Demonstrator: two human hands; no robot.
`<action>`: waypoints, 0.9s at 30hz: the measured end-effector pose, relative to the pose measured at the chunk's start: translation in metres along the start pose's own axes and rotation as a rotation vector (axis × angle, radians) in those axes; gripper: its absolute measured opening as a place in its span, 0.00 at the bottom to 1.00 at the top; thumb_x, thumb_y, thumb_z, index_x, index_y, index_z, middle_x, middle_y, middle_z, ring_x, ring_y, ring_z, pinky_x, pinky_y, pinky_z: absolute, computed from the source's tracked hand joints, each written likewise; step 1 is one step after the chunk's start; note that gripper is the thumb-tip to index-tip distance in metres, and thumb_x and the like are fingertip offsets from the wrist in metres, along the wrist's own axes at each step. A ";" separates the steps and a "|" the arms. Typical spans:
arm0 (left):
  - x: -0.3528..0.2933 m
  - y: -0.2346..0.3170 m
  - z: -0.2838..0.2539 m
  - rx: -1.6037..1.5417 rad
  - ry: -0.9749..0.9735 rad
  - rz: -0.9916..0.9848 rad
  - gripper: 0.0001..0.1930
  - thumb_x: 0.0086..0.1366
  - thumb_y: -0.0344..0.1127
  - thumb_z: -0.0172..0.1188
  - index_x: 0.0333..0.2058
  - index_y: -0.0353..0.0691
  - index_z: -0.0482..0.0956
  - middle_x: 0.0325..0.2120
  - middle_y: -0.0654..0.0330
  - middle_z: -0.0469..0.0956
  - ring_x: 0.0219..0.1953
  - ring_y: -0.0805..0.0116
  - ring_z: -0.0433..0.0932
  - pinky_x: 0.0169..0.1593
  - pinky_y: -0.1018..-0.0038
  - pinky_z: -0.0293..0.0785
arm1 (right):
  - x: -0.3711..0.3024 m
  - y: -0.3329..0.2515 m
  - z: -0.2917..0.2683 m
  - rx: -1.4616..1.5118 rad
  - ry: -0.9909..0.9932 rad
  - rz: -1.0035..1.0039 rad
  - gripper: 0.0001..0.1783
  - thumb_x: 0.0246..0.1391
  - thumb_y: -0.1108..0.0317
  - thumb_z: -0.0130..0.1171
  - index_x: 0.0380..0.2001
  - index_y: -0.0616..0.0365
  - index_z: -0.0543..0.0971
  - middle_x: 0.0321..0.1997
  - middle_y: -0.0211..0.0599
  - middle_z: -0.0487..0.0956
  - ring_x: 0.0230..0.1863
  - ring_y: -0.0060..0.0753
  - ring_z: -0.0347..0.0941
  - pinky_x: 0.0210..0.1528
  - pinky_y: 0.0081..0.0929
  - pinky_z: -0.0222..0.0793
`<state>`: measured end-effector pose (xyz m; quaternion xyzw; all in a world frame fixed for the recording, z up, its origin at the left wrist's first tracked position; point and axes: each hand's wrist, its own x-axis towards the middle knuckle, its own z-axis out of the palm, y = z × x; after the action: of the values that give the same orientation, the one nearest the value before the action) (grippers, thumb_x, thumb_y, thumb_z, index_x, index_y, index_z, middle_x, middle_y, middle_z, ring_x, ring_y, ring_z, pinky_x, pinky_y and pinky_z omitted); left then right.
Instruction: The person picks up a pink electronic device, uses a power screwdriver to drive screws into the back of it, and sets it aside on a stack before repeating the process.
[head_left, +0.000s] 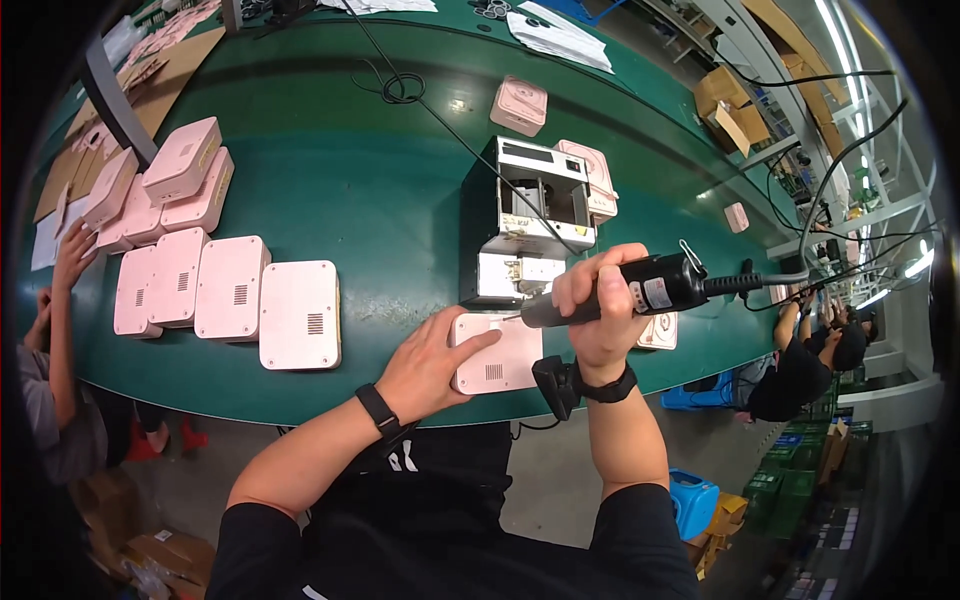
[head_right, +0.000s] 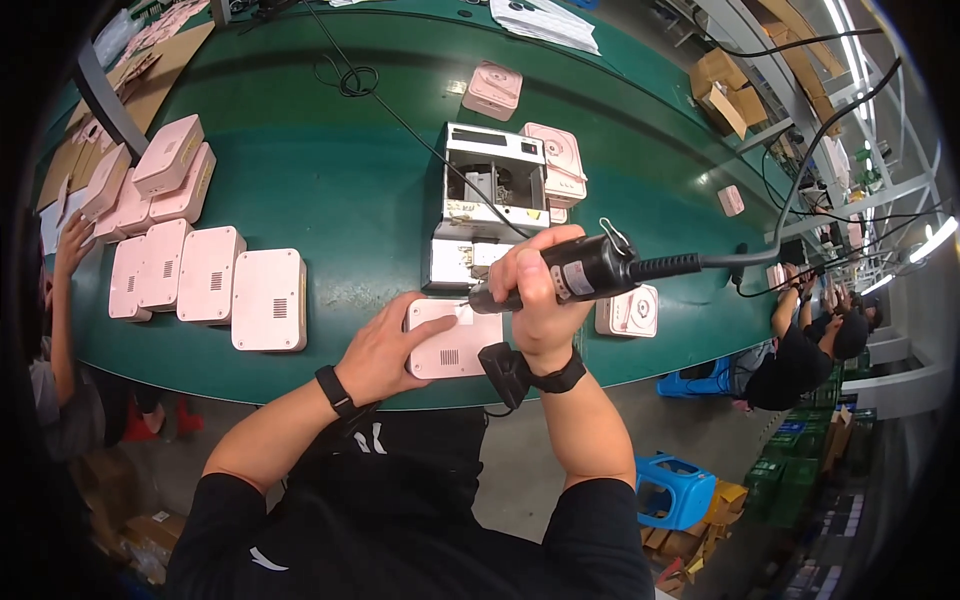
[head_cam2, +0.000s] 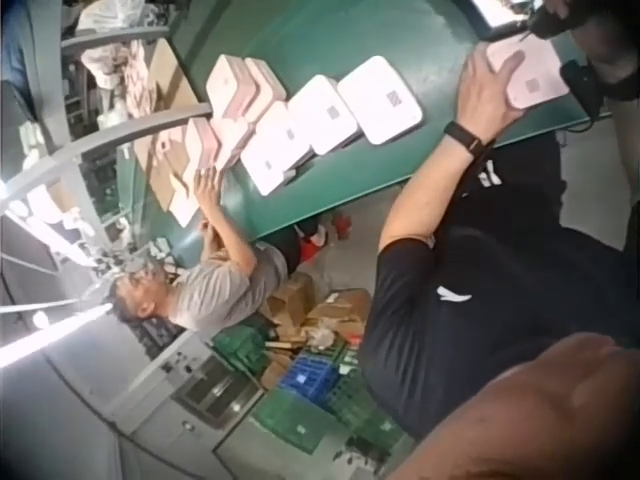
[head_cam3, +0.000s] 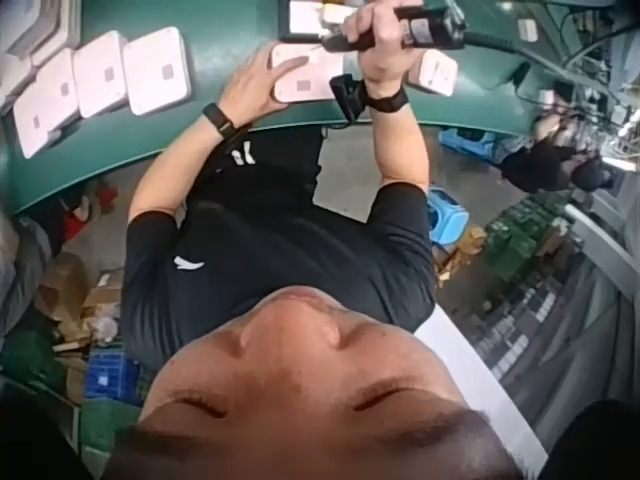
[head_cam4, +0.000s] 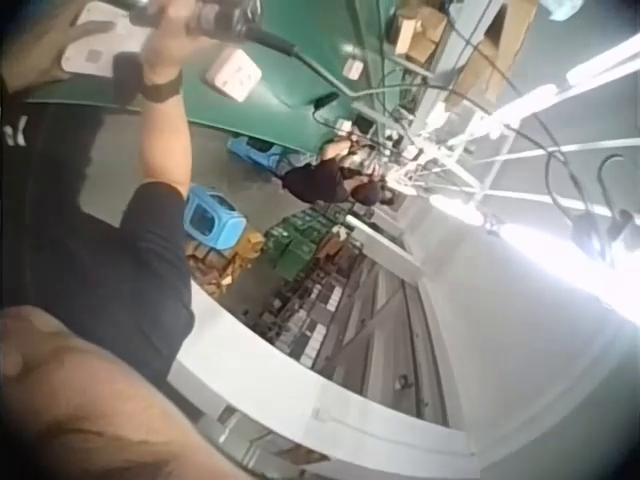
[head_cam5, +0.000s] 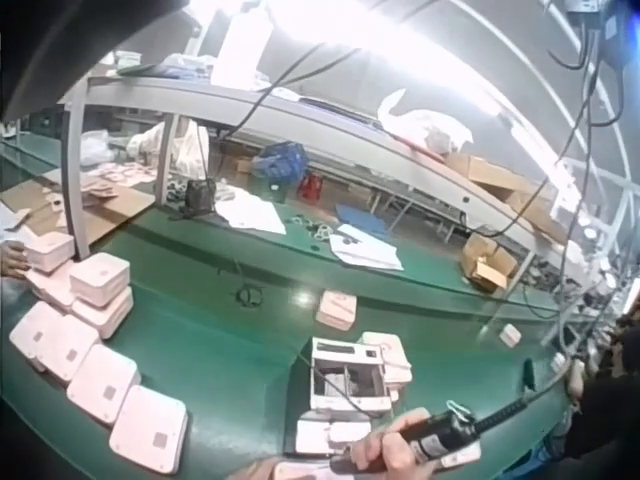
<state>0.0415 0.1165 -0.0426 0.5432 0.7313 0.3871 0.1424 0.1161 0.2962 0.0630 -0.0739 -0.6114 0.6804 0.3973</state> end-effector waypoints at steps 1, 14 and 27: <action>0.001 0.000 0.000 -0.001 -0.001 -0.001 0.40 0.43 0.37 0.75 0.59 0.57 0.71 0.55 0.48 0.63 0.57 0.47 0.69 0.58 0.59 0.71 | 0.001 0.003 -0.001 0.005 -0.002 0.003 0.06 0.58 0.68 0.50 0.34 0.58 0.67 0.18 0.37 0.67 0.15 0.29 0.60 0.20 0.32 0.65; -0.001 0.000 0.001 0.025 0.007 0.036 0.40 0.43 0.39 0.75 0.59 0.57 0.71 0.54 0.48 0.64 0.56 0.48 0.68 0.58 0.60 0.71 | -0.002 -0.012 0.004 -0.095 0.052 -0.003 0.05 0.59 0.69 0.49 0.34 0.59 0.67 0.18 0.36 0.68 0.16 0.30 0.63 0.21 0.32 0.66; 0.013 -0.001 0.012 -0.049 0.009 0.093 0.40 0.42 0.39 0.76 0.59 0.57 0.72 0.55 0.50 0.64 0.56 0.48 0.69 0.58 0.60 0.70 | 0.008 -0.023 0.011 -0.060 -0.045 -0.022 0.08 0.60 0.66 0.50 0.38 0.57 0.66 0.20 0.36 0.68 0.16 0.29 0.63 0.23 0.33 0.65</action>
<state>0.0433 0.1332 -0.0483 0.5710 0.6964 0.4136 0.1340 0.1145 0.2919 0.0892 -0.0636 -0.6413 0.6586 0.3886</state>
